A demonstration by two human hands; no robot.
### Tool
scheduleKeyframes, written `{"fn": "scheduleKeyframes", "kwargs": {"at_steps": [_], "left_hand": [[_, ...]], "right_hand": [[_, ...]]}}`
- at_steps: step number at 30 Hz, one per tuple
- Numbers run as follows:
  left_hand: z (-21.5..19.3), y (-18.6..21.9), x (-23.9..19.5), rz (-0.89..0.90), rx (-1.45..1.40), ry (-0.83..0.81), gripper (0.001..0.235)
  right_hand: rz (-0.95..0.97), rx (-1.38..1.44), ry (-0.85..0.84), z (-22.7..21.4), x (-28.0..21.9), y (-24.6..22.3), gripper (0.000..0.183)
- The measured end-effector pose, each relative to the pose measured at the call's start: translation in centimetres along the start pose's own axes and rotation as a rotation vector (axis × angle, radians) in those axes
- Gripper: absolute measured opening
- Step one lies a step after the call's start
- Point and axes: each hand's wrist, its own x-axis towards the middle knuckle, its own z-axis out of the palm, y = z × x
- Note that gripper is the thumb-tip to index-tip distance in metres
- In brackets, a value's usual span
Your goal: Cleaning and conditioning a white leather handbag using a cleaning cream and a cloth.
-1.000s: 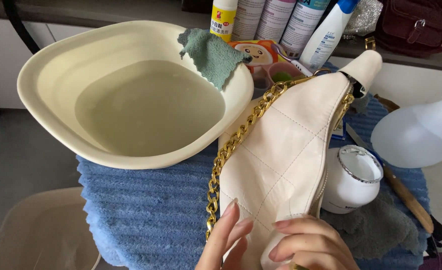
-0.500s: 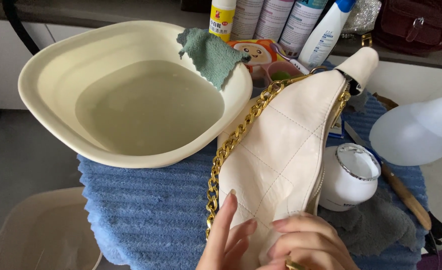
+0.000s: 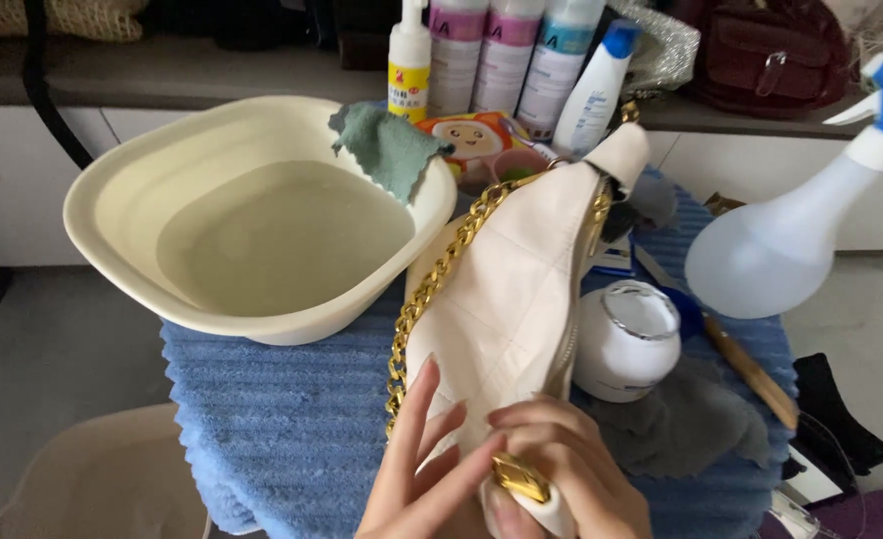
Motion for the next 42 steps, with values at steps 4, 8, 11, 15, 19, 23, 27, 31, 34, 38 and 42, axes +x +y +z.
{"fn": "scheduleKeyframes", "kwargs": {"at_steps": [4,8,11,15,19,23,27,31,34,38,42], "left_hand": [[3.9,0.7,-0.2,0.136,0.319,0.345,0.032],[5.9,-1.5,-0.5,-0.321,0.259,0.413,0.071],[6.6,3.0,0.5,0.237,0.975,0.620,0.029],[7.0,3.5,0.1,0.258,1.044,0.658,0.027],[7.3,5.2,-0.5,0.215,0.949,0.674,0.030],[6.6,3.1,-1.9,0.229,0.945,0.673,0.030],[3.0,0.2,-3.2,-0.035,0.524,0.118,0.060],[3.5,9.0,-1.7,-0.001,0.165,0.392,0.058],[3.9,9.9,-2.0,0.023,0.134,0.424,0.052],[3.2,8.0,-2.2,0.034,-0.045,0.381,0.053],[3.1,8.7,-1.2,-0.072,-0.089,0.534,0.040]], "right_hand": [[-0.065,-0.004,-0.160,-0.8,-1.7,2.9,0.023],[0.005,-0.003,-0.184,-1.5,-0.2,-0.7,0.024],[-0.126,0.002,-0.109,-1.4,-0.1,-0.7,0.020],[-0.154,-0.027,-0.107,-1.6,0.1,-1.2,0.019],[-0.257,0.037,-0.064,-1.5,-0.4,0.1,0.020],[-0.232,0.025,-0.080,-2.0,0.1,-0.7,0.024],[-0.344,-0.003,-0.059,-1.6,0.2,-0.4,0.027],[-0.272,-0.025,0.015,-1.5,0.2,-1.5,0.018],[-0.328,-0.010,-0.015,-1.9,0.3,-0.9,0.019],[-0.346,0.045,-0.087,-2.0,-0.3,0.0,0.022],[-0.395,0.036,-0.127,-1.9,-0.7,0.4,0.021]]}}
